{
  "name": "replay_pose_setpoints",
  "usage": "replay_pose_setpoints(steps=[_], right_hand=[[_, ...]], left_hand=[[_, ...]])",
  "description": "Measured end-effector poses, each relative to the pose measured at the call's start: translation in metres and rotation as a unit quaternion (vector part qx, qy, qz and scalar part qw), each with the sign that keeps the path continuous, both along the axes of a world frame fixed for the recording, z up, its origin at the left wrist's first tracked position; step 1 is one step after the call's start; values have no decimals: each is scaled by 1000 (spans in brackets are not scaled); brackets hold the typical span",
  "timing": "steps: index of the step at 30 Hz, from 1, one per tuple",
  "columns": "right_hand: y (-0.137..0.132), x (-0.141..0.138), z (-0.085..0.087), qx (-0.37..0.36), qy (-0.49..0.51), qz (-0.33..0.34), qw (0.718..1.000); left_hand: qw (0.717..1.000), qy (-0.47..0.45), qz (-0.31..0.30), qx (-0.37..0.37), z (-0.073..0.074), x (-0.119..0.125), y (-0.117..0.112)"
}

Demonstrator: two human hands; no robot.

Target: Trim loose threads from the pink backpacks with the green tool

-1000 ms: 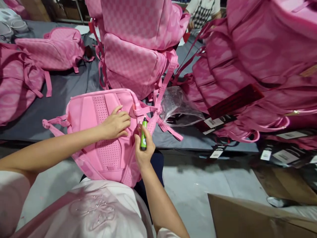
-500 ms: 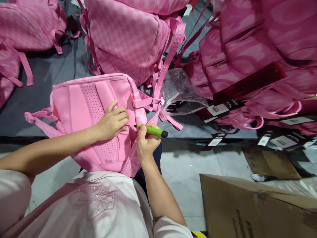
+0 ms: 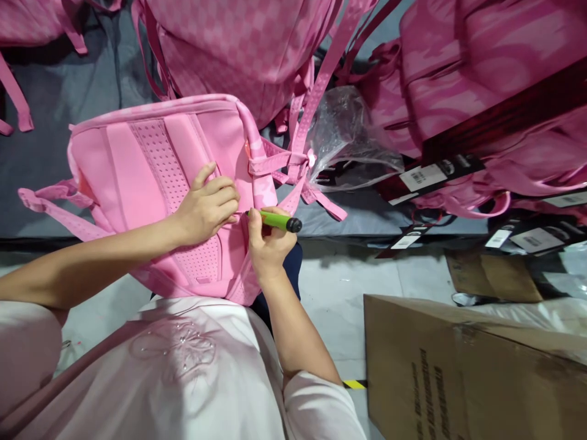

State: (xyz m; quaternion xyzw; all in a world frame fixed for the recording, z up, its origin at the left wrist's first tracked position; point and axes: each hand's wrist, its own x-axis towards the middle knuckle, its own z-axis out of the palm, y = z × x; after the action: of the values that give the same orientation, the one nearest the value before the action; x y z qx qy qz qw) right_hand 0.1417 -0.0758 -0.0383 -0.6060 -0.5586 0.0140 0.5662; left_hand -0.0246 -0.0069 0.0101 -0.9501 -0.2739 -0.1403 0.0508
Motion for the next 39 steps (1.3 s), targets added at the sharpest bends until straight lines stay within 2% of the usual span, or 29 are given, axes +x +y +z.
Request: replay_pose_setpoints(steps=[6, 18, 24, 28, 32, 35, 39], right_hand=[[5, 2, 4, 6, -42, 9, 999], [10, 5, 12, -30, -39, 25, 998], [14, 8, 21, -81, -54, 28, 995], [18, 9, 24, -104, -68, 3, 992], [18, 11, 24, -101, -67, 25, 992], [16, 12, 23, -94, -62, 13, 994], [13, 12, 21, -93, -18, 51, 994]], left_hand=[[999, -32, -12, -2, -7, 2, 6], [997, -32, -12, 74, -10, 4, 9], [997, -28, -9, 71, -9, 5, 9], [997, -33, -14, 67, -9, 5, 10], [999, -25, -7, 48, -8, 6, 10], [999, -14, -3, 46, -6, 6, 10], [999, -9, 5, 38, -4, 6, 10]])
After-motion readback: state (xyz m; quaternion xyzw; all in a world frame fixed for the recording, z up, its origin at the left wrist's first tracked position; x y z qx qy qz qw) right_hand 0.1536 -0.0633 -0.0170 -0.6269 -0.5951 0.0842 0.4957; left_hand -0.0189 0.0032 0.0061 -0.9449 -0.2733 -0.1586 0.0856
